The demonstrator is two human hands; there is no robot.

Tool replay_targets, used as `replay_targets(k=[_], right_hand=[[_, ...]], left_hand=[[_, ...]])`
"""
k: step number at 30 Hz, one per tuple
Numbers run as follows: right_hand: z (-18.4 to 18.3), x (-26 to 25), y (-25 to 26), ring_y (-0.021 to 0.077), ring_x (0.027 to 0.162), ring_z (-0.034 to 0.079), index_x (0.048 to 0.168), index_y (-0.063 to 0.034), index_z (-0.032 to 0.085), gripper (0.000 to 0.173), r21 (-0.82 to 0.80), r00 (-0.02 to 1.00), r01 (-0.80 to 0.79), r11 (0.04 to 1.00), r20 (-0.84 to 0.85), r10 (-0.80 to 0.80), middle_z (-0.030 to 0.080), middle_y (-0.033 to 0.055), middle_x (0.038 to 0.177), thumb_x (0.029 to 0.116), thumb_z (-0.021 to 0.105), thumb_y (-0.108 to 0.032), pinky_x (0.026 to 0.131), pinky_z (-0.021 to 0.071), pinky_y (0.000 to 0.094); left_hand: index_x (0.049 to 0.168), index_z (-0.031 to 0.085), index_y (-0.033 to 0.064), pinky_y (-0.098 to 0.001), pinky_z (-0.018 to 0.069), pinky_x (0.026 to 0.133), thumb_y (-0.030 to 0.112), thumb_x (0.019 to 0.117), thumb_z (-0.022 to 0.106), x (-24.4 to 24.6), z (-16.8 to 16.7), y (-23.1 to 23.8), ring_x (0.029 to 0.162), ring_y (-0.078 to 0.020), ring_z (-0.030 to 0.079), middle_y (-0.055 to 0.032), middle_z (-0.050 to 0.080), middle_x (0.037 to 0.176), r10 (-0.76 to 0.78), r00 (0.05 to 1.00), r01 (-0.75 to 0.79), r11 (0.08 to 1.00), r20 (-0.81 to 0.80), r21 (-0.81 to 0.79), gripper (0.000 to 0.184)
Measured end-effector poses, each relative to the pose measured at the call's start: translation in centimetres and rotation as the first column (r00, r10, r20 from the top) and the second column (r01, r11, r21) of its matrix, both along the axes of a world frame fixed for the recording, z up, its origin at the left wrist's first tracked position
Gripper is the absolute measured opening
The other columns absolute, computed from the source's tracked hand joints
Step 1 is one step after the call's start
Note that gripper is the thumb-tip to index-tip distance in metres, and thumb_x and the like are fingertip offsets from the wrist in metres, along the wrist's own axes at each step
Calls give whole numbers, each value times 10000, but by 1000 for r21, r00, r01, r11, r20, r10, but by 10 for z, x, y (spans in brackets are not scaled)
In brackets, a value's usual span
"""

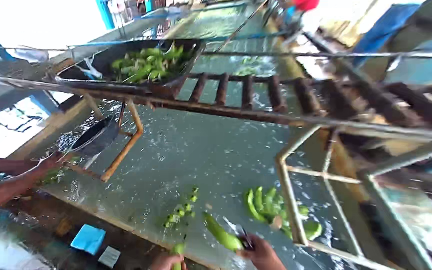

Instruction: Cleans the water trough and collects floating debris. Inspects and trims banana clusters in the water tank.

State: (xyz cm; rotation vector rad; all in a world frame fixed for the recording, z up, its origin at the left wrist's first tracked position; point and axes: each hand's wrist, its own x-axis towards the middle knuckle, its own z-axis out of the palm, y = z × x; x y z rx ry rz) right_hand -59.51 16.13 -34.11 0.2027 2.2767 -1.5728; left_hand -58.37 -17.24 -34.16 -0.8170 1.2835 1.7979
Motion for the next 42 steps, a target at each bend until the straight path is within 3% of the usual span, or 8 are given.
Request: replay_targets(k=[5,9,14,18,25,31,38,42], right_hand=[[232,-169,-63,41,520,505,1440,-45,525,458,-287,883,-24,957,-456,-114,627,17,812,1003,630,-132,472,473,209],[327,-228,-100,78,521,513,1541,-79,356,517,-538,742,44,842,-547,-388,598,67,984,1064,544,-154,478,500,232],[176,-140,-98,130,586,596,1466,-111,443,391,-358,903,9,934,-398,-161,697,88,1141,1080,462,-169,502,525,285],[-24,-65,-23,346,1116,663,1364,-33,602,385,229,987,131,965,59,-148,637,214,1302,990,582,-123,955,540,551],[-105,-11,118,423,1310,563,1543,-184,461,707,630,910,197,751,168,-380,515,211,1508,934,709,-442,1066,449,643],[-161,-6,127,461,1208,613,1420,-98,579,511,645,949,9,764,234,-210,493,275,1481,940,697,-230,978,508,631],[-126,-43,74,422,1068,675,1344,-67,620,456,607,956,15,795,225,-190,519,258,1431,901,697,-138,864,577,569],[-108,-49,50,402,1064,678,1287,-77,649,369,508,985,-13,861,154,-76,581,249,1349,948,693,-217,893,564,574]], left_hand=[[1399,434,29,-404,570,938,471,1113,192,-181,233,-33,1082,-245,670,-143,655,1216,223,597,-89,973,-770,213,580],[1607,143,92,-572,475,1059,694,1028,127,-246,340,-40,1378,-346,489,-198,382,1570,366,323,-299,914,-873,273,836],[1603,238,199,-510,456,1093,524,1084,331,-219,192,7,1405,-254,472,-68,406,1585,-56,618,-13,997,-784,-82,619],[1570,331,88,-530,471,1043,285,1108,395,-205,20,49,1361,-341,504,-189,437,1549,-482,775,336,862,-409,-380,507],[1612,307,124,-842,82,1100,480,903,737,-237,-106,36,1520,-562,4,-297,103,1670,-881,470,167,156,-61,-973,903],[1549,365,-4,-624,211,1217,289,896,781,-250,-144,-47,1487,-540,225,-372,309,1563,-739,630,346,-8,238,-938,828],[1374,558,-57,-673,132,1216,159,889,743,-179,-146,-16,1457,-604,217,-405,396,1486,-707,703,14,121,-77,-993,562],[1507,372,-111,-608,228,1220,331,875,760,-118,-121,61,1501,-556,158,-411,137,1604,-733,477,-47,530,-485,-847,863]])
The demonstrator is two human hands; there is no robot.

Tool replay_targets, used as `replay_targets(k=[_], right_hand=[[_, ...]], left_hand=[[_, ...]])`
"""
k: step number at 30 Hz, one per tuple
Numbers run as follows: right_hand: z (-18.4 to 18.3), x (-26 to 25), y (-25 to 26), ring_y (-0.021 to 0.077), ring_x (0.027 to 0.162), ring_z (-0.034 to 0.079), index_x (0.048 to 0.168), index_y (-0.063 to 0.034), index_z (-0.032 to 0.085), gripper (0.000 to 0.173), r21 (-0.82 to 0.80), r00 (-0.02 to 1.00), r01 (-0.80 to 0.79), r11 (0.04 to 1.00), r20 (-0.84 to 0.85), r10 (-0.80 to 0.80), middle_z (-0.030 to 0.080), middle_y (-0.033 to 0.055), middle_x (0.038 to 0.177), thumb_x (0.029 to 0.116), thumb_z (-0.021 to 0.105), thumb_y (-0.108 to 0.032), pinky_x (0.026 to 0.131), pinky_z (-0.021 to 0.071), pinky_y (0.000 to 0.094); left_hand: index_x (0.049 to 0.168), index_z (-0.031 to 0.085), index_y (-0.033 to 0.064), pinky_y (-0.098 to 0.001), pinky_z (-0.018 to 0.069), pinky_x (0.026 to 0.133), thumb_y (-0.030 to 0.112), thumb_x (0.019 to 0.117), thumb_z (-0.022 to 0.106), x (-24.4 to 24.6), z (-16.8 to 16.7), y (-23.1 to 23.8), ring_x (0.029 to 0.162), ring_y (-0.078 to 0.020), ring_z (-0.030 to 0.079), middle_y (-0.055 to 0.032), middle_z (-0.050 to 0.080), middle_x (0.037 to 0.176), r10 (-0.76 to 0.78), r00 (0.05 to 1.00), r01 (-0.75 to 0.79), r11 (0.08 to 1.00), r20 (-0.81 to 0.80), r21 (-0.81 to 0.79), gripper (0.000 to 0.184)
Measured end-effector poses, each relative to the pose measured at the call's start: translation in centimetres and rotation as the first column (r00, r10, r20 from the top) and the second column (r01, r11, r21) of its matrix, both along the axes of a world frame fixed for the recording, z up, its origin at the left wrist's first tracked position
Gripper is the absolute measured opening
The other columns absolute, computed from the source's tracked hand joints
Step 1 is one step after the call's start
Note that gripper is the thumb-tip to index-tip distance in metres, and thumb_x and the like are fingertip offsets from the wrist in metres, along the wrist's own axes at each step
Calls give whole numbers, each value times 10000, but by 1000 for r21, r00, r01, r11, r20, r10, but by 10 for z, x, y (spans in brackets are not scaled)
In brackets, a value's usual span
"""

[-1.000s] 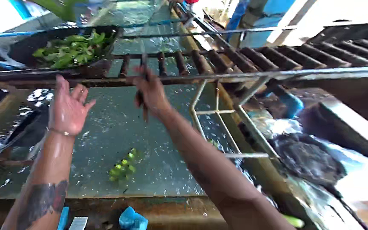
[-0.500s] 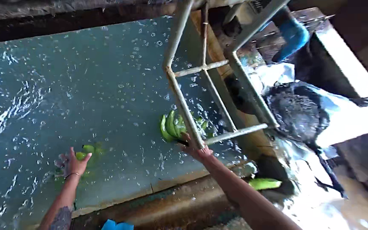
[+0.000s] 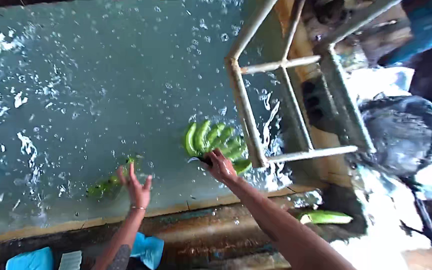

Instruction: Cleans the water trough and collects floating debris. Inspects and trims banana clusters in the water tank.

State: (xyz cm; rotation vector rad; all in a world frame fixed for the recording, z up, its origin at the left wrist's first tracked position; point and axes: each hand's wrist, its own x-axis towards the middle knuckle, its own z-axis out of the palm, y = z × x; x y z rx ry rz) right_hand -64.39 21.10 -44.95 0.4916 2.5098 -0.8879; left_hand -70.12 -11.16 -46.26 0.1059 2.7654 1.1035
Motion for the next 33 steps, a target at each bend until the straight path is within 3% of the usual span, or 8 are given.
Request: replay_targets(k=[4,7,10,16,19,22,30,33], right_hand=[[3,17,-22,381,990,699,1240,-118,693,297,-42,979,-142,989,-152,134,618,201,1294,952,705,-189,818,589,586],[8,28,-36,385,1024,699,1279,-145,698,359,-102,966,-122,987,-241,94,592,179,1391,924,724,-98,805,595,595],[17,34,-43,400,1084,671,1373,-140,632,551,-143,975,29,989,-212,-60,566,190,1410,852,805,-89,825,585,604],[4,2,-61,447,949,698,1566,-282,436,876,-96,970,-233,968,-94,224,446,175,1568,808,875,-271,731,563,664],[-8,-11,-76,427,954,702,1438,-245,582,561,-80,964,-266,961,-25,265,632,158,1352,911,775,-250,754,559,672],[-22,-14,-87,434,957,700,1415,-203,591,455,-72,945,-318,945,56,322,625,190,1325,979,686,-288,765,561,652],[-53,-3,-48,420,1204,637,1477,-200,548,482,-132,918,-191,973,328,225,640,167,1370,1002,623,-228,975,488,685],[-47,7,-45,418,1234,617,1496,-163,528,535,-92,912,-83,992,394,113,576,188,1449,983,650,-252,1007,484,652]], left_hand=[[1650,12,188,-503,542,977,205,963,667,17,2,74,1389,-329,466,-197,203,1661,-106,817,-320,734,567,599,950],[1590,244,284,-598,562,854,505,1064,438,7,-4,91,1169,-396,618,-189,524,1448,-62,500,-706,548,864,448,603],[1586,242,253,-614,564,829,481,1036,528,15,-19,77,1143,-432,621,-220,519,1435,74,376,-781,561,924,273,661],[1514,421,-2,-386,514,1051,241,968,670,13,7,-20,1235,-210,627,-169,632,1359,-181,874,39,951,452,306,647],[1490,502,61,-612,289,1186,389,892,759,-23,14,-73,1440,-421,388,-228,475,1519,-143,988,149,980,52,-130,729],[1609,251,28,-695,83,1211,445,919,730,-71,-12,-123,1528,-528,89,-344,166,1636,78,977,-3,936,199,-353,938],[1464,459,-74,-590,310,1184,503,915,733,-151,-69,-116,1433,-450,405,-327,459,1489,69,556,595,663,828,-455,841],[1424,543,-19,-599,328,1169,406,974,688,-143,-48,-108,1406,-445,446,-293,509,1464,-63,583,639,651,810,-410,635]])
